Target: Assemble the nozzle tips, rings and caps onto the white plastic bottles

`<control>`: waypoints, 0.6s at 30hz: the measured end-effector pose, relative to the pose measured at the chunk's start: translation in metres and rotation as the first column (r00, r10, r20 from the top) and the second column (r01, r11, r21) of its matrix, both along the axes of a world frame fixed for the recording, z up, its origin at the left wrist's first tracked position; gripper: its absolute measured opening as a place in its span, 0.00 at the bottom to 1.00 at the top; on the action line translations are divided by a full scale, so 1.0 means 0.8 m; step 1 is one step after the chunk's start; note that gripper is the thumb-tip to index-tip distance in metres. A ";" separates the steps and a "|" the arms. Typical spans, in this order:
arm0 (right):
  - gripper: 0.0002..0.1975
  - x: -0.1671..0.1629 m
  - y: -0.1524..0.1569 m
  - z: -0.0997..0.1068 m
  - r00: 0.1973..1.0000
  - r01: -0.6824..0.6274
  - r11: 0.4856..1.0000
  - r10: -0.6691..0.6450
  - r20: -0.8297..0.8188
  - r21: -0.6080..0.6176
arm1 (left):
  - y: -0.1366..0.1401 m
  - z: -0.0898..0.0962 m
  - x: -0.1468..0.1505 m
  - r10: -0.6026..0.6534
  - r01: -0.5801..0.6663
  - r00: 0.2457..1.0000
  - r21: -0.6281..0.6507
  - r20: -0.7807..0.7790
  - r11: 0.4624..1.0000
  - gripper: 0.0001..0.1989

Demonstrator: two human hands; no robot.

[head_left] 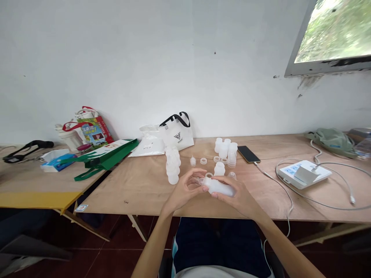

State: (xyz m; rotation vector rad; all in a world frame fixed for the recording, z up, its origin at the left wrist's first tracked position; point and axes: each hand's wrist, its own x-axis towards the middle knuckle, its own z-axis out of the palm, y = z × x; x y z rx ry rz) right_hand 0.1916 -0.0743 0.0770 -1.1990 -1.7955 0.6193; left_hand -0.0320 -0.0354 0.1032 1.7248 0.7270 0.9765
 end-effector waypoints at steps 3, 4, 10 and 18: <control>0.22 -0.003 -0.001 0.000 1.000 0.018 1.000 -0.018 -0.002 0.015 | 0.003 -0.005 0.004 0.034 -0.035 0.999 -0.051 -0.011 0.998 0.20; 0.22 -0.003 -0.001 0.001 1.000 0.028 1.000 -0.028 0.004 0.010 | 0.004 -0.007 0.005 0.046 -0.047 0.999 -0.062 -0.005 0.997 0.19; 0.23 -0.004 0.001 -0.005 1.000 -0.007 0.992 0.003 -0.031 -0.127 | 0.005 -0.009 0.005 0.065 -0.055 0.994 -0.105 0.093 0.993 0.25; 0.22 -0.008 0.005 -0.014 0.980 -0.160 0.979 0.173 0.101 -0.124 | 0.003 -0.012 0.009 0.076 -0.072 0.993 -0.058 0.085 0.996 0.24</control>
